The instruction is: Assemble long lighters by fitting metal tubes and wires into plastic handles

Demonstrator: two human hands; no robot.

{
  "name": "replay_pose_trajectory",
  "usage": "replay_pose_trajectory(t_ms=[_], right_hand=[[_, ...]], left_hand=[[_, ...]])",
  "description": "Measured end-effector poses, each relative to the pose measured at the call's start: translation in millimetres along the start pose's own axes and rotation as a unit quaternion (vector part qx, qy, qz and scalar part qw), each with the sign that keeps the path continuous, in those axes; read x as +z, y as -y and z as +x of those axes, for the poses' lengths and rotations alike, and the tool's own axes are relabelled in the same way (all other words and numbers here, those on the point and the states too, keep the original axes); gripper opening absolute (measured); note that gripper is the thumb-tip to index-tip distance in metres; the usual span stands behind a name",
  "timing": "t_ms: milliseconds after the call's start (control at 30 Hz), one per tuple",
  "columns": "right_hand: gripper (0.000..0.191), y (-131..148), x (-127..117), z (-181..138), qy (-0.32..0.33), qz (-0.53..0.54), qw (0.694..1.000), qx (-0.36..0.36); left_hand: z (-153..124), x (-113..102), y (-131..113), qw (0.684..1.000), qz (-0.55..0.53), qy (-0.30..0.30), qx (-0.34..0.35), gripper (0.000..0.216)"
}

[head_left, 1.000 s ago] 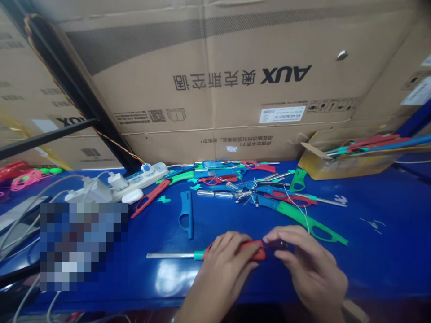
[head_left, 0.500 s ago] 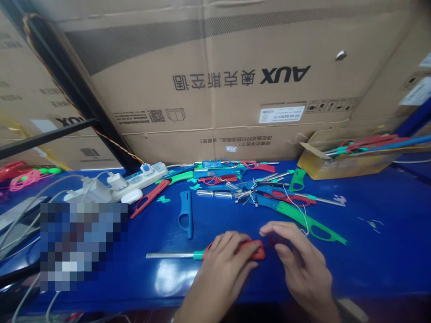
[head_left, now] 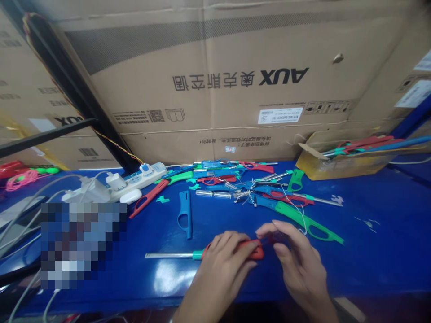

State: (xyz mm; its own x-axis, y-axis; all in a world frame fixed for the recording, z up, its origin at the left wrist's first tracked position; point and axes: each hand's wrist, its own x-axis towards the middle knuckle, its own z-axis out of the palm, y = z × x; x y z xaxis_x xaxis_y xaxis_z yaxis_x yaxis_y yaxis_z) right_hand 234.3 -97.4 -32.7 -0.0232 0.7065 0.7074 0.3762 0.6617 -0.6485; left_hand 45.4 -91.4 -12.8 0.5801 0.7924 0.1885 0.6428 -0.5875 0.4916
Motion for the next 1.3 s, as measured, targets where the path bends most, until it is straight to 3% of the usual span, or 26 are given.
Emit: replay_pose_trajectory(t_ms=[200, 433, 767, 1000, 1167, 1300], right_hand=[[0.039, 1.2, -0.1, 0.0, -0.023, -0.012, 1.0, 0.012], [0.04, 0.9, -1.0, 2.2, -0.002, 0.037, 0.999, -0.015], [0.032, 1.5, -1.6, -0.3, -0.011, -0.039, 0.999, -0.019], [0.041, 3.1, -0.3, 5.9, -0.056, -0.006, 0.997, -0.044], [0.046, 0.6, -0.7, 4.8, -0.027, -0.039, 0.995, -0.086], [0.046, 1.4, 0.4, 3.3, -0.024, -0.052, 0.997, -0.058]], left_hand=[[-0.6, -0.2, 0.2, 1.0, -0.005, 0.002, -0.002, 0.034], [-1.2, -0.8, -0.5, 1.0, -0.016, -0.005, 0.001, 0.03], [-1.3, 1.2, 0.8, 1.0, 0.001, -0.013, 0.002, 0.032], [-1.4, 1.0, 1.9, 1.0, 0.005, -0.014, 0.007, 0.033], [-1.4, 2.4, 2.5, 1.0, 0.004, -0.011, 0.001, 0.034], [-1.7, 2.5, 2.1, 1.0, 0.005, -0.007, 0.002, 0.034]])
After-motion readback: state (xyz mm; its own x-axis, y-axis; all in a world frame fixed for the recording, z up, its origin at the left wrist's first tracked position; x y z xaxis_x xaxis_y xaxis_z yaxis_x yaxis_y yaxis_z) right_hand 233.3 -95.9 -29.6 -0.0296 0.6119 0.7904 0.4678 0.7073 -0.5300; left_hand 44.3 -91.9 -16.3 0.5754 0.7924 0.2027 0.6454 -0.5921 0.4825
